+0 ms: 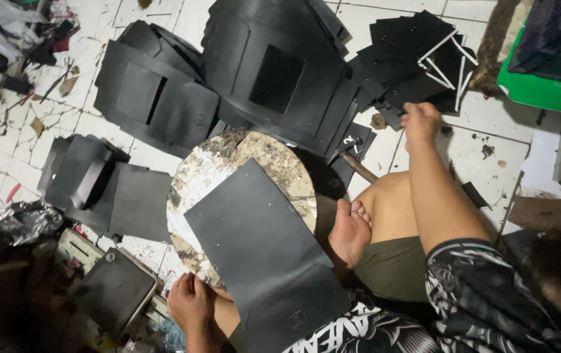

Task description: The person cuts a piece of black leather with scissors, then inserts a white strip into a slot on the leather piece. They use a hammer to press the strip into place, then fold the leather to form a wallet and press the edges to secure the shape.

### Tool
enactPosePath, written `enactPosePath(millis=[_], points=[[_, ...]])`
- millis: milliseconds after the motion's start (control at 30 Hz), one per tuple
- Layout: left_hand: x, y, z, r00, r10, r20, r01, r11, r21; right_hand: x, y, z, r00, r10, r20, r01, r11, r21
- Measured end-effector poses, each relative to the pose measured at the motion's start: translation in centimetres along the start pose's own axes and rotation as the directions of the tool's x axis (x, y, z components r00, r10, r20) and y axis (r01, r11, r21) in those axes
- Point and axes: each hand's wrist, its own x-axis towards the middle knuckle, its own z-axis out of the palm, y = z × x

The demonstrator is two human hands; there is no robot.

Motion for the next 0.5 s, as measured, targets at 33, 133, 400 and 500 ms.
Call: enactPosePath(millis=[33,133,400,500], points=[[-0.1,-0.4,0.2,1.0,-0.013,-0.003,0.013,1.0,-0.003,-0.3,-0.1,-0.5,1.0,-0.005,0.012,0.005,1.0,-0.004],[-0.7,-1.3,0.9,0.995,-0.099,-0.011,0.094,0.97,-0.223,-1.5,-0.4,-2.1,0.983,-0.13,-0.13,0.136,0.99,0.043],[-1.8,-2.6,1.2,0.968,-0.134,-0.212,0.006,0.858,-0.513,-13.8,-4.2,-3.9,0.949,-0.204,0.241,0.061,0.867,0.495],[-1.7,-3.1,1.9,0.911,-0.11,-0.398,-0.177,0.767,-0.617,-24.3,-8.0,-2.5,0.807,-0.122,0.578,-0.135,0.914,0.382]])
